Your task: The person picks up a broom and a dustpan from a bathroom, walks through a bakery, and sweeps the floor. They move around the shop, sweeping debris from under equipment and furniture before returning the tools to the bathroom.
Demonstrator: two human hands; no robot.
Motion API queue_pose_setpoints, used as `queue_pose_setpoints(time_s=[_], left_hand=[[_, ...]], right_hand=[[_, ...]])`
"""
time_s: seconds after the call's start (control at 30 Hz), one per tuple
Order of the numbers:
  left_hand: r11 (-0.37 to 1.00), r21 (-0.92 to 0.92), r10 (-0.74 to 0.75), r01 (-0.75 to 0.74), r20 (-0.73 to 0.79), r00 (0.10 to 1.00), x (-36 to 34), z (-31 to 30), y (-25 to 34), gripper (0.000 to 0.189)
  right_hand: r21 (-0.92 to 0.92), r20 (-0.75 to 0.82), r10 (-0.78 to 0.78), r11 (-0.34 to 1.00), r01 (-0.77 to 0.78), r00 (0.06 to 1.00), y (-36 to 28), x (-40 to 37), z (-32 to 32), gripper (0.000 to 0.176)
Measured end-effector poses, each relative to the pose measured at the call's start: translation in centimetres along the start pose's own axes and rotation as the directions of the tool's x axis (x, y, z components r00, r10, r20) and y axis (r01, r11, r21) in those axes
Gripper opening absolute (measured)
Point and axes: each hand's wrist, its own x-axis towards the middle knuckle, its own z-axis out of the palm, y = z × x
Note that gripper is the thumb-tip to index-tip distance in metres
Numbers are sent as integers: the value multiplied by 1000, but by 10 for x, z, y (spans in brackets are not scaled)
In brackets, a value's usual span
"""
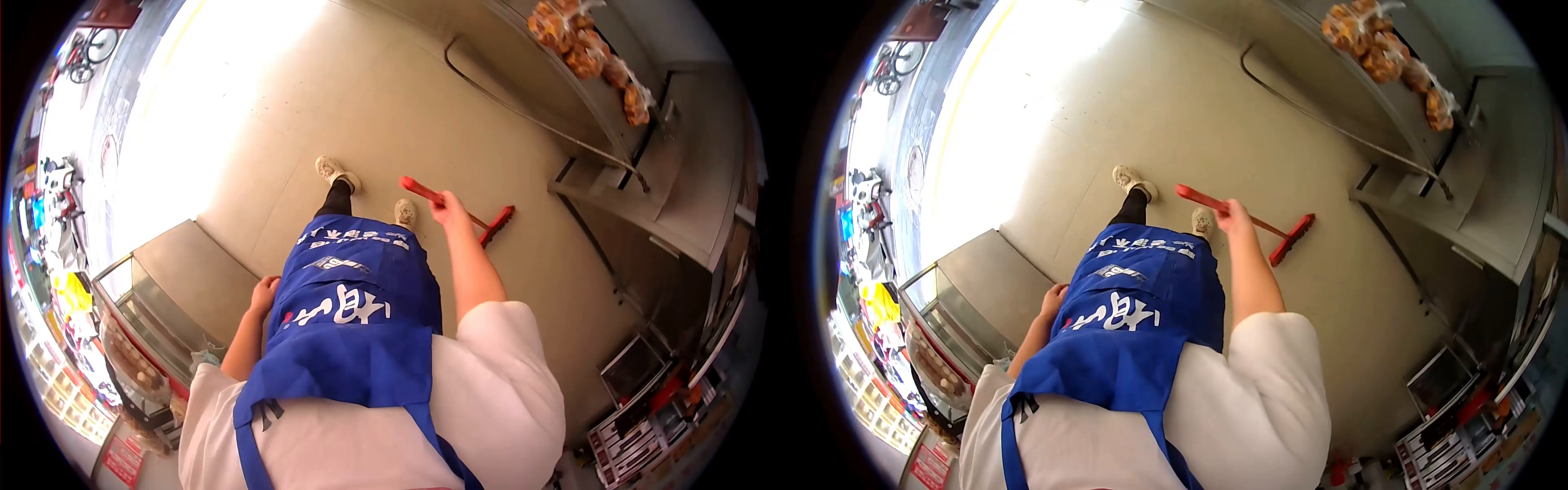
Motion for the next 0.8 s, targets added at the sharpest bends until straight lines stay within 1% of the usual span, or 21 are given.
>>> queue_pose_setpoints(time_s=[0.03,0.07,0.1,0.13,0.2,0.23,0.27,0.3,0.37,0.4,0.43,0.47,0.5,0.53,0.57,0.6,0.63,0.67,0.7,0.73,0.8], left_hand=[[998,-56,-41,41,-3,999,1,6,-12,30],[992,-107,-71,71,8,997,5,12,-26,30],[982,-156,-102,105,24,994,5,14,-39,31],[982,-120,-142,143,12,990,-2,13,-32,32],[970,-124,-210,210,15,978,-7,7,-30,33],[957,-167,-238,239,30,971,-6,9,-36,34],[892,-383,-233,240,66,970,0,23,-66,32],[800,-504,-303,327,132,944,-3,21,-63,32],[581,-679,-379,449,262,888,-1,-10,-38,31],[667,-625,-353,405,214,911,-3,-33,-11,31],[734,-562,-358,381,158,921,7,-45,-12,31],[797,-487,-351,358,109,930,17,-52,-16,30],[853,-404,-333,332,68,940,28,-56,-23,30],[815,-480,-354,326,34,935,47,-54,-38,31],[800,-526,-336,288,5,942,73,-37,-77,31],[787,-547,-346,285,-8,938,88,-50,-68,31],[764,-569,-355,305,25,935,107,-58,-68,30],[729,-606,-364,318,49,930,117,-79,-46,30],[729,-610,-357,312,49,933,133,-88,-38,31],[728,-627,-326,277,39,944,147,-99,-27,31],[764,-604,-281,225,3,960,177,-113,-6,31]], right_hand=[[40,38,80,996,-81,996,29,21,44,4],[-10,34,88,996,-88,995,65,18,100,5],[-134,116,121,985,-105,986,103,30,147,9],[-186,143,176,971,-148,974,143,32,197,12],[-292,167,266,933,-210,950,217,3,305,13],[-319,151,251,928,-193,956,252,-14,358,10],[-374,200,370,885,-279,907,274,-18,407,8],[-331,278,480,861,-387,832,291,-5,452,5],[-420,361,389,879,-225,848,288,-39,534,5],[-462,399,393,867,-189,829,276,-32,566,4],[-515,486,452,839,-173,748,255,-10,588,8],[-395,551,516,854,-340,656,226,-8,596,12],[-296,564,634,754,-587,529,192,-8,594,13],[-117,579,653,659,-743,488,159,6,585,10],[-157,538,753,532,-832,380,125,0,567,7],[-164,607,678,617,-770,414,99,-2,534,10],[-171,577,679,644,-746,453,75,-15,501,26],[-178,592,654,676,-715,471,60,-34,465,37],[-168,607,614,720,-673,505,52,-60,433,36],[-232,615,591,768,-597,522,44,-77,404,37],[-291,558,537,841,-457,633,31,-121,358,35]])
